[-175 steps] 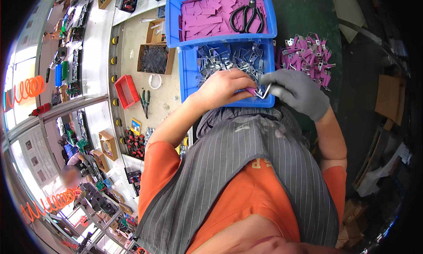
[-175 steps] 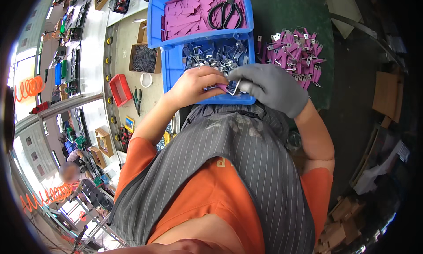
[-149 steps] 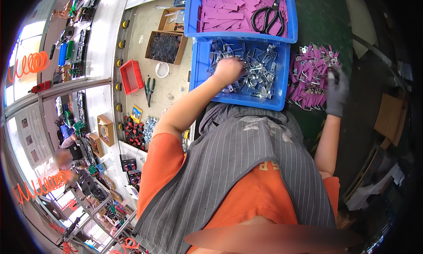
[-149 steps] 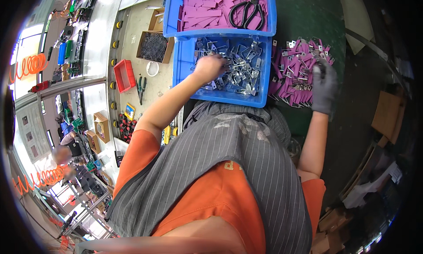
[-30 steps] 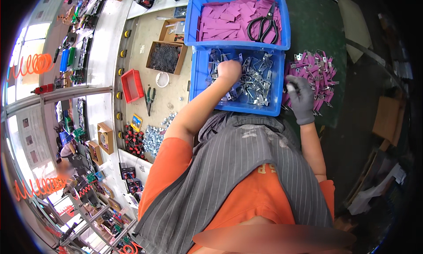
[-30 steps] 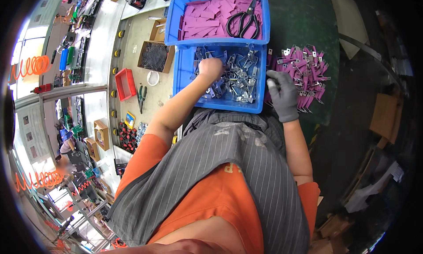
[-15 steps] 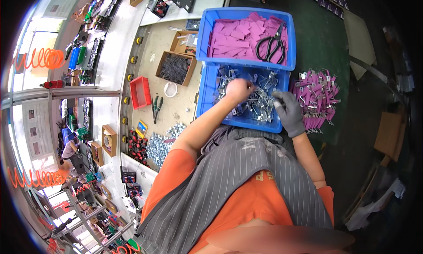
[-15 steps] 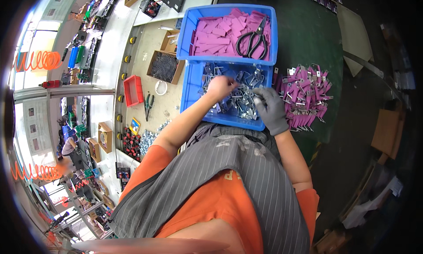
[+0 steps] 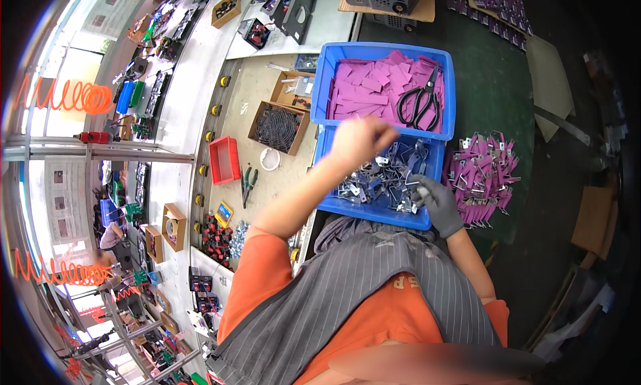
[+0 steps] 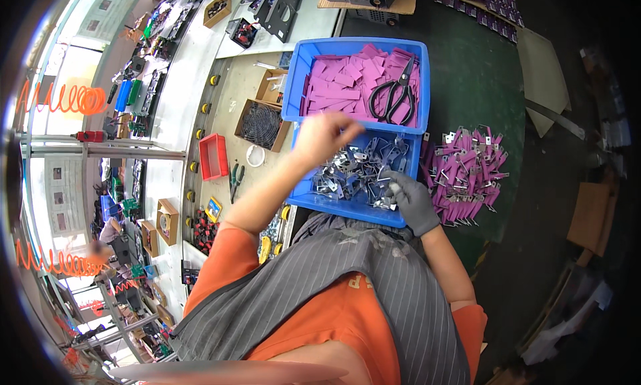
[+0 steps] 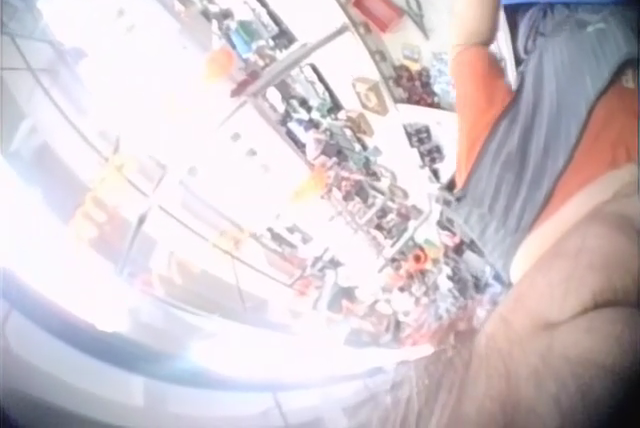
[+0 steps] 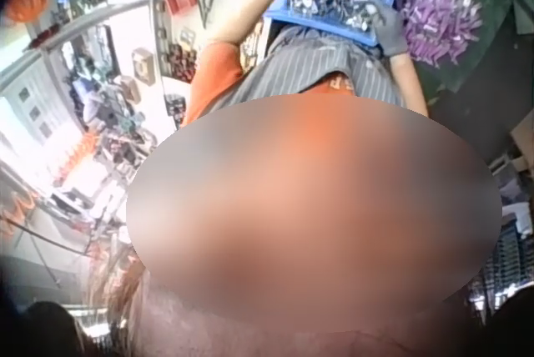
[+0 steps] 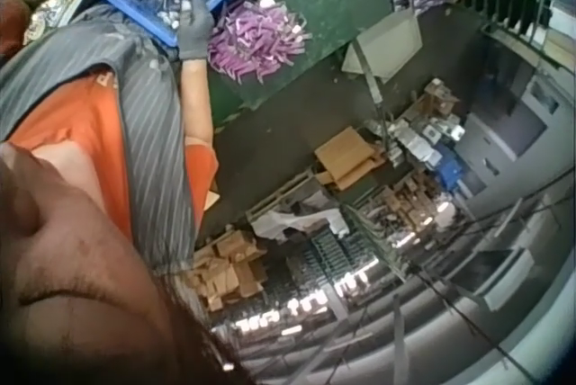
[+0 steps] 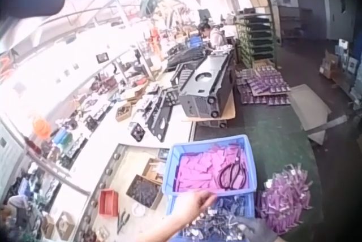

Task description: Manually assemble small metal and plastic components at a workshop station.

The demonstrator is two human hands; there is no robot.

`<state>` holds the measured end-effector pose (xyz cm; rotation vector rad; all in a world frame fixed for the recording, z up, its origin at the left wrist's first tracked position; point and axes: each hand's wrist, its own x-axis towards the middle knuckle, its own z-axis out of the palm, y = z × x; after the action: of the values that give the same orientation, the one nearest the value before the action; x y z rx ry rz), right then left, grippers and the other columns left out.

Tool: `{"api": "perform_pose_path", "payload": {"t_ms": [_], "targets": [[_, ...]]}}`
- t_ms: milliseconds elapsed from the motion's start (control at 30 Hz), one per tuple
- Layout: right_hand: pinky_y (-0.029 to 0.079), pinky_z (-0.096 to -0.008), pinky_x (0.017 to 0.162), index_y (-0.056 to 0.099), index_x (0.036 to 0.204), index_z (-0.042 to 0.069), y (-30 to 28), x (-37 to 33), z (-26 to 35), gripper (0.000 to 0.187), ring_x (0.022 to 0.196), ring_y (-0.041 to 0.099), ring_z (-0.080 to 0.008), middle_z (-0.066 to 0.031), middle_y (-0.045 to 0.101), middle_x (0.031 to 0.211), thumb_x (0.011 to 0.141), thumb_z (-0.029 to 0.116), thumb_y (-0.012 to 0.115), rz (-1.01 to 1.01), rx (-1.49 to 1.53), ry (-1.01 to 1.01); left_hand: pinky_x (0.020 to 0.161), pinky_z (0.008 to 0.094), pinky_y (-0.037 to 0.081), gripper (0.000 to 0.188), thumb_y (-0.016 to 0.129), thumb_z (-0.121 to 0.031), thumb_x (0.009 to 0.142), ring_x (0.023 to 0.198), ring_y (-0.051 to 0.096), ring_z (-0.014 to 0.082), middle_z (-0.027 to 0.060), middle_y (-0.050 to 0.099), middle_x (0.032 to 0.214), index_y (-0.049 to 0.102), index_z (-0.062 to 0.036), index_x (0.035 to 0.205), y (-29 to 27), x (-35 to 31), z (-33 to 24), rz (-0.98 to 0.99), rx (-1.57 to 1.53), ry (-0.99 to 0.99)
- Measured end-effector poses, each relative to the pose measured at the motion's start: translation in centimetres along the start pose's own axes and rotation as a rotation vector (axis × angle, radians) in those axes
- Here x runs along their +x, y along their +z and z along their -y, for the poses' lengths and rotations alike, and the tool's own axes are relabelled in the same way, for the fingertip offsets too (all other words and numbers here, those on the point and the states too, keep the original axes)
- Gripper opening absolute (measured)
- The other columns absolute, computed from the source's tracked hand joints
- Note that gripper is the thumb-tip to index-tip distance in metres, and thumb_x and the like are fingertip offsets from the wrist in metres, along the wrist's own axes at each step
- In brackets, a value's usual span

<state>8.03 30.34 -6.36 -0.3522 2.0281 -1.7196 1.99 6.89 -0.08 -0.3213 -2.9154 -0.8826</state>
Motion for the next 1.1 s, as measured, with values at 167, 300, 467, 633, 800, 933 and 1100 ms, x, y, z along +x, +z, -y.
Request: {"api": "perform_pose_path", "payload": {"t_ms": [167,300,467,633,800,933,1100], "targets": [[0.048,-0.0257,0.063,0.062,0.099,0.003,0.4,0.3,-0.1,0.024,0.069,0.06,-0.0135,-0.0093,0.063,0.087,0.08,0.001,0.048,-0.013,-0.077,-0.142,0.081,0.0346,0.047,0.019,0.055,-0.018,0.08,0.096,0.055,0.0223,0.0013,0.064,0.092,0.067,-0.0176,0.095,-0.2,8.3,6.8,-0.105,0.415,0.296],[0.046,-0.0252,0.06,0.062,0.087,0.002,0.5,0.2,-0.6,0.015,0.065,0.058,-0.0134,-0.008,0.061,0.079,0.078,0.002,0.05,-0.065,-0.057,-0.151,0.089,0.0381,0.041,0.02,0.059,-0.022,0.079,0.1,0.053,0.0197,-0.002,0.063,0.098,0.066,-0.0205,0.097,1.5,10.9,9.0,-0.018,0.519,0.393],[0.044,-0.0238,0.057,0.061,0.084,0.002,0.2,0.5,-1.1,0.012,0.062,0.056,-0.0109,-0.0059,0.059,0.073,0.078,0.003,0.051,-0.089,-0.043,-0.183,0.081,0.0364,0.041,0.022,0.054,-0.021,0.081,0.1,0.054,0.0182,-0.0018,0.061,0.103,0.064,-0.021,0.101,0.7,11.1,7.3,0.238,0.696,0.239],[0.045,-0.0221,0.055,0.06,0.085,0.001,0.2,0.6,-1.2,0.013,0.061,0.056,-0.0089,-0.0047,0.058,0.074,0.08,0.003,0.049,-0.059,0.111,-0.08,0.086,0.0388,0.041,0.03,0.056,-0.023,0.081,0.103,0.054,0.021,0.0006,0.06,0.106,0.059,-0.0203,0.111,1.5,10.8,8.5,0.15,0.602,0.252],[0.046,-0.0213,0.059,0.06,0.085,0.0,0.0,0.1,-1.0,0.012,0.065,0.057,-0.0084,-0.0042,0.059,0.076,0.08,0.002,0.049,-0.011,0.136,-0.072,0.084,0.0377,0.044,0.022,0.056,-0.022,0.082,0.098,0.056,0.0229,0.0024,0.064,0.1,0.065,-0.0172,0.101,1.3,10.9,7.9,0.221,0.776,0.224],[0.047,-0.0212,0.063,0.061,0.091,0.0,-0.7,-0.6,-0.5,0.015,0.07,0.057,-0.0081,-0.004,0.061,0.082,0.081,0.002,0.05,-0.01,0.332,-0.008,0.071,0.0358,0.049,0.016,0.065,-0.022,0.077,0.078,0.062,0.0265,0.0099,0.066,0.077,0.069,-0.0071,0.08,-0.5,8.4,4.0,-0.096,-0.018,-0.018],[0.046,-0.0211,0.063,0.063,0.091,-0.001,-3.1,-2.4,5.0,0.018,0.069,0.056,-0.0078,-0.0049,0.063,0.084,0.079,-0.001,0.049,-0.062,0.38,-0.077,0.067,0.0286,0.049,0.014,0.076,-0.014,0.067,0.074,0.062,0.017,0.0056,0.068,0.078,0.069,-0.0049,0.076,-1.0,0.4,-2.0,-0.101,-0.371,0.002]]}}
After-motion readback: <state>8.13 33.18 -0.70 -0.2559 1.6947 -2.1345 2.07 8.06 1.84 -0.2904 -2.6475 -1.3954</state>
